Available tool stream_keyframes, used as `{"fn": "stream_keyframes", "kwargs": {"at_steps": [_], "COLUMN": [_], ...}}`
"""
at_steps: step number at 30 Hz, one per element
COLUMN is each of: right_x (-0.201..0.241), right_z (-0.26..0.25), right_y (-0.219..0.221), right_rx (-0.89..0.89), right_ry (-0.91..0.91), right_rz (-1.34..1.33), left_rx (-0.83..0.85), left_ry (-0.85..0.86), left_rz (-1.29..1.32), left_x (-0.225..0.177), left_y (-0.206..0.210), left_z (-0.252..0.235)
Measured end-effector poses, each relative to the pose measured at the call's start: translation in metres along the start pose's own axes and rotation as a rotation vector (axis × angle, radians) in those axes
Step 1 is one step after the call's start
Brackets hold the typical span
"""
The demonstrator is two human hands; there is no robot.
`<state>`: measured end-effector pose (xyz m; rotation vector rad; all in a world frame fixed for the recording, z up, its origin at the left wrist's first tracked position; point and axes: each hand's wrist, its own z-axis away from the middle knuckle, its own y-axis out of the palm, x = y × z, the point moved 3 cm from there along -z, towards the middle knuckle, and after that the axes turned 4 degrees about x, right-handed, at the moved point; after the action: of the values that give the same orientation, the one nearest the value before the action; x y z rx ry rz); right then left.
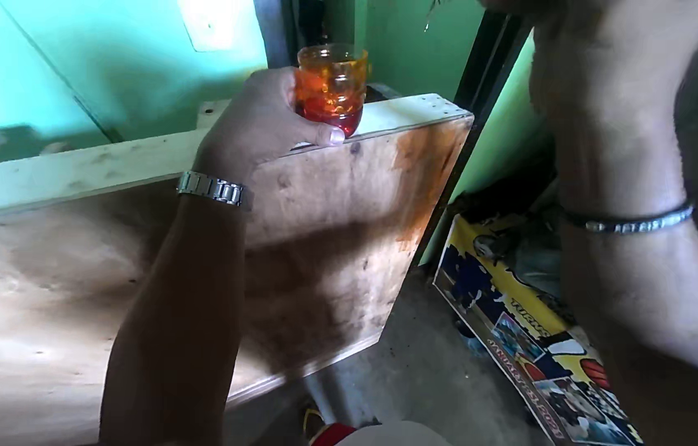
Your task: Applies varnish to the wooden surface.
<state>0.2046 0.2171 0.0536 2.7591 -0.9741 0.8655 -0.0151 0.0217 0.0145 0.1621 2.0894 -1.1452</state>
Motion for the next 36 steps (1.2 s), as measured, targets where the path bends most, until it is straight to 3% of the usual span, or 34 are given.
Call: {"fn": "stream_keyframes", "kwargs": {"at_steps": [3,6,12,18,20,25,29,32,36], "right_x": [-0.015,-0.044,-0.067,-0.086,-0.087,-0.088,-0.131,-0.161,-0.129], "right_z": [0.061,0.101,0.122,0.126,0.129,0.143,0.212,0.266,0.246], "right_y": [-0.016,0.004,0.055,0.009,0.006,0.05,0.06,0.056,0.043], "right_rx": [0.036,-0.034,-0.138,-0.282,-0.314,-0.091,0.19,0.322,0.306], "right_ry": [-0.2,-0.321,-0.139,-0.036,-0.082,-0.346,-0.264,-0.134,-0.197], "right_rz": [0.134,0.125,-0.106,-0.106,0.018,0.401,0.531,0.467,0.378], "left_rx": [-0.033,-0.058,-0.118,-0.133,-0.155,-0.159,-0.169,-0.181,-0.169], "left_ry": [-0.014,-0.018,-0.105,-0.139,-0.133,-0.082,-0.133,-0.175,-0.172], "left_rz": [-0.066,-0.141,-0.2,-0.124,-0.088,0.009,-0.126,-0.176,-0.193], "left_x": [0.001,-0.002,-0.002,-0.006,-0.003,0.002,-0.003,0.002,0.002], "left_y": [-0.003,-0.004,-0.007,-0.015,-0.022,-0.026,-0.025,-0.027,-0.027], "left_z": [-0.001,-0.001,0.0,0.019,0.027,0.04,0.043,0.04,0.039]}}
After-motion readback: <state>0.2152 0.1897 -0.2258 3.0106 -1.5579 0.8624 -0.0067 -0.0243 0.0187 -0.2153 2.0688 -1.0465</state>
